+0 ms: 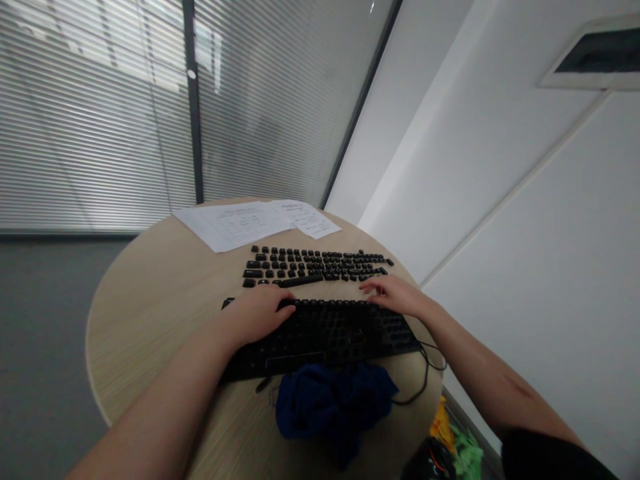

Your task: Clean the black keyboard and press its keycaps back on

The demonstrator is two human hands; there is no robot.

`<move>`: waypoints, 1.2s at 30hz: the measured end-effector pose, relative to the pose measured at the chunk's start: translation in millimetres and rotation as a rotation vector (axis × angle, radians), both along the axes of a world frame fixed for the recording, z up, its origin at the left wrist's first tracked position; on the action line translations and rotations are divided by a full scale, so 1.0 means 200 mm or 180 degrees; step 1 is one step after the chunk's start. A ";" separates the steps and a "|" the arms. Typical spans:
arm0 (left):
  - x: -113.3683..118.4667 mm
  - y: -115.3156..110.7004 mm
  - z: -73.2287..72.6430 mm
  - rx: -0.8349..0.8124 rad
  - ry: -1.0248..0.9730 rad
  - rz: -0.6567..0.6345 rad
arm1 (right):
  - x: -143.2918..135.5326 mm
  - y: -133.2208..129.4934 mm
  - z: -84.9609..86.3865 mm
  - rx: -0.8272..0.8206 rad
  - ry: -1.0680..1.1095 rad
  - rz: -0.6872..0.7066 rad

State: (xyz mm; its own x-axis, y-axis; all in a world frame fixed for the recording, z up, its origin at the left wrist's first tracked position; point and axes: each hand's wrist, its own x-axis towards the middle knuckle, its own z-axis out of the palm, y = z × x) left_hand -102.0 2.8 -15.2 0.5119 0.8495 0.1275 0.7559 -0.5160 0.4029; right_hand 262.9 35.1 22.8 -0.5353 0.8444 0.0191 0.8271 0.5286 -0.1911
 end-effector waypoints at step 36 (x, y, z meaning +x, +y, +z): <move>0.01 -0.01 0.03 -0.0109 0.0149 0.0063 | -0.04 0.86 0.10 0.0616 -0.0268 -0.1982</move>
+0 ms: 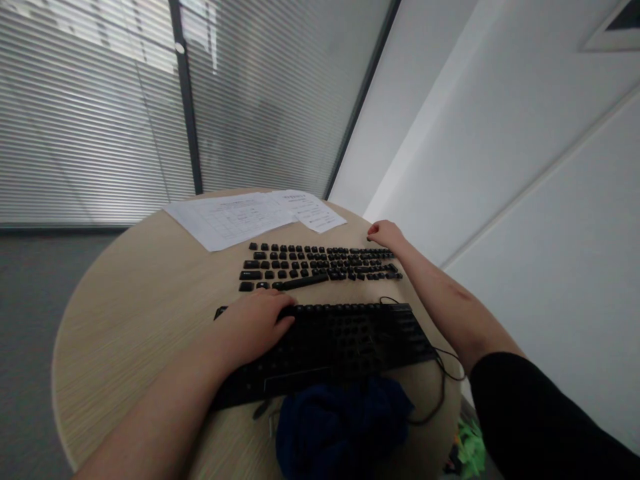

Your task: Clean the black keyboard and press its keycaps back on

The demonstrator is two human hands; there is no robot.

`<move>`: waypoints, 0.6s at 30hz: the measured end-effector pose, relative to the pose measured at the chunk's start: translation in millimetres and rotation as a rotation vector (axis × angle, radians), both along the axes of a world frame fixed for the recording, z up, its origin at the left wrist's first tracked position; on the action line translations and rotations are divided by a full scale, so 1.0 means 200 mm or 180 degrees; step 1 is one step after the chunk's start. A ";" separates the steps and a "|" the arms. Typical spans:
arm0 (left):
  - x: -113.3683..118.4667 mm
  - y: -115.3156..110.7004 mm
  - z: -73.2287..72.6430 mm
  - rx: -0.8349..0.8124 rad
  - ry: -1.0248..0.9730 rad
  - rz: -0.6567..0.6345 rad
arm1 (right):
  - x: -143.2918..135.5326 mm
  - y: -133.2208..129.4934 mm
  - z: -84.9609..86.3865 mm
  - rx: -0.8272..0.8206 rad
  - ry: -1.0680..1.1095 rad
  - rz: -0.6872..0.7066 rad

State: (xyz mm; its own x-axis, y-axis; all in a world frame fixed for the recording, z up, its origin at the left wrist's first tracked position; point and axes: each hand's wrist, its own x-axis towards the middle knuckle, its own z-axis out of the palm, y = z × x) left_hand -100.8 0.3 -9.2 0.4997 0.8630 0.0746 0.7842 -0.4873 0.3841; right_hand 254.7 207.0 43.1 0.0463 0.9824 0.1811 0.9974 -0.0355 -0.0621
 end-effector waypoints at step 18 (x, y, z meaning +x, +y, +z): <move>0.03 0.00 -0.01 0.0224 0.0335 -0.0059 | 0.17 -0.89 -0.25 -0.0697 0.1520 0.0455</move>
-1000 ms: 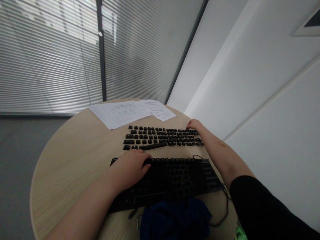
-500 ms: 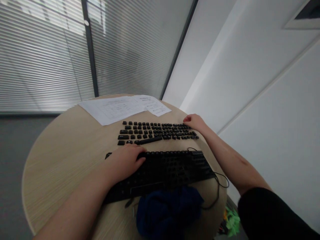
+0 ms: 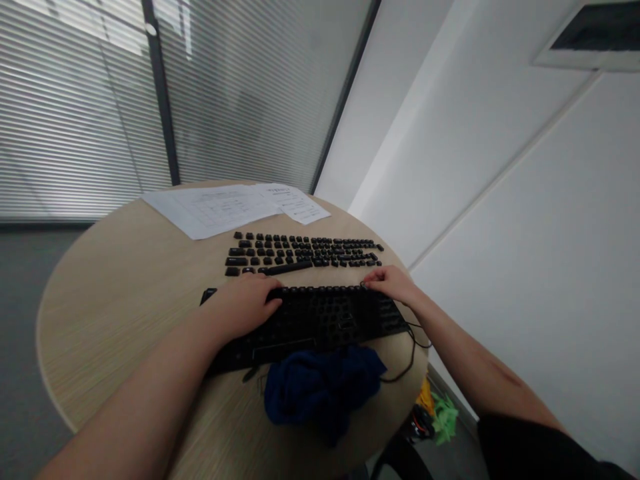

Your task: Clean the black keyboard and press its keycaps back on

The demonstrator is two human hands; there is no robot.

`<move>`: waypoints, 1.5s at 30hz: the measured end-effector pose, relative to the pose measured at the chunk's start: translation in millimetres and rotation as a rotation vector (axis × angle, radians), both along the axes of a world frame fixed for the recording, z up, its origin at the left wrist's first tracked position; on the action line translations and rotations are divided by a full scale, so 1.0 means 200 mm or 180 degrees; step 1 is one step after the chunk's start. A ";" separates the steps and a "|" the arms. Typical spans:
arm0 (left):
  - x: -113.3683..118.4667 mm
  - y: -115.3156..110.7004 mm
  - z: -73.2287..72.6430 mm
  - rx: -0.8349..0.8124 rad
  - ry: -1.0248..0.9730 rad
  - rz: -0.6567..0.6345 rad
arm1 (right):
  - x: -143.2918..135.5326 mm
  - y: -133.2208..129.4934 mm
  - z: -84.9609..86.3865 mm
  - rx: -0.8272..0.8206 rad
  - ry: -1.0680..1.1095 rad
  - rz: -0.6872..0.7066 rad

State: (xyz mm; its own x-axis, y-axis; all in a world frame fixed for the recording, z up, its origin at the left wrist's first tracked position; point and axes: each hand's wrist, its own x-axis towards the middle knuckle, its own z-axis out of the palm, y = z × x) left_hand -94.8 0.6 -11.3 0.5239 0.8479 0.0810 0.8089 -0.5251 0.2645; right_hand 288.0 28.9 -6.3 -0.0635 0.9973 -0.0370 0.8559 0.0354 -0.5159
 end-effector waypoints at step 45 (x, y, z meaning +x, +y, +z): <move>-0.01 0.03 -0.03 0.0003 0.0009 -0.0016 | -0.05 0.10 0.13 -0.0813 -0.0694 0.0538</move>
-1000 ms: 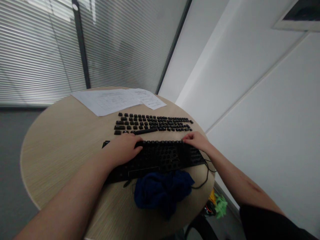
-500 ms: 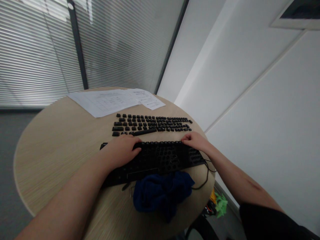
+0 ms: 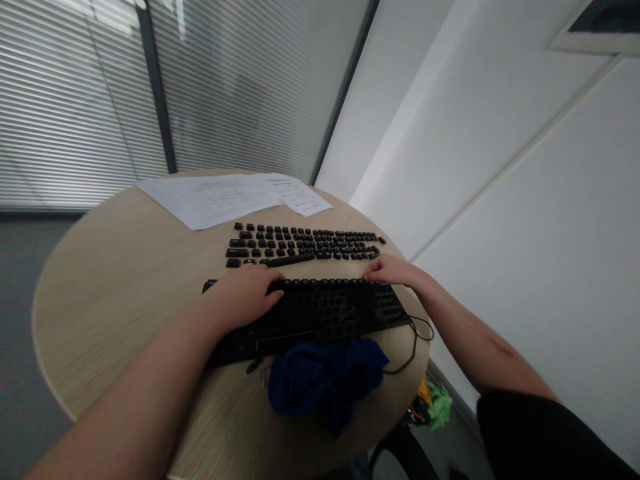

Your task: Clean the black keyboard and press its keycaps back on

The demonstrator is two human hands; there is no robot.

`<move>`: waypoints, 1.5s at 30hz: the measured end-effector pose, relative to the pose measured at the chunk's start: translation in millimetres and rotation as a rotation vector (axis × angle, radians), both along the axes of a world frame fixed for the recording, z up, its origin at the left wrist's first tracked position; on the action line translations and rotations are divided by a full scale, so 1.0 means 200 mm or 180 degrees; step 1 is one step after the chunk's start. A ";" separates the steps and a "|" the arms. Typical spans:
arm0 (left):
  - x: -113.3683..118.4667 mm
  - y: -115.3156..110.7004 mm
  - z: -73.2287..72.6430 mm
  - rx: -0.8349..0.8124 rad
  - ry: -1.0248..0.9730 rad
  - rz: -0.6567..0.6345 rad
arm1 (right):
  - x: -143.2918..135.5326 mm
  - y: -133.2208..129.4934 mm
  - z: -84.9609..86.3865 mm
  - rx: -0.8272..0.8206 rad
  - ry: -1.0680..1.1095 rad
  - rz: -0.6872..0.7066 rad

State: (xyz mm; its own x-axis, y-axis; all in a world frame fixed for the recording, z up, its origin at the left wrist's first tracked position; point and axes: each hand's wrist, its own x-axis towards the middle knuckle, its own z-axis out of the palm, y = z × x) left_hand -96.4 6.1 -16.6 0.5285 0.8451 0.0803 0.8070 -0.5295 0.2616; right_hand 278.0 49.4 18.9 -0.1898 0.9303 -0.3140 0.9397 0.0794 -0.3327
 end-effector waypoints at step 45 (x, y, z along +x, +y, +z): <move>-0.02 -0.01 0.04 -0.0044 -0.0045 -0.0051 | 0.09 -0.04 -0.11 0.0584 0.0638 -0.0130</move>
State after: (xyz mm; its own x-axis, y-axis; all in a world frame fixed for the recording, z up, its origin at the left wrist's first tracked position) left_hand -99.5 5.0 -8.8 0.5407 0.8377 0.0763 0.7947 -0.5385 0.2803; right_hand 296.5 40.4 -3.1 -0.1922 0.9763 -0.0995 0.8602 0.1188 -0.4960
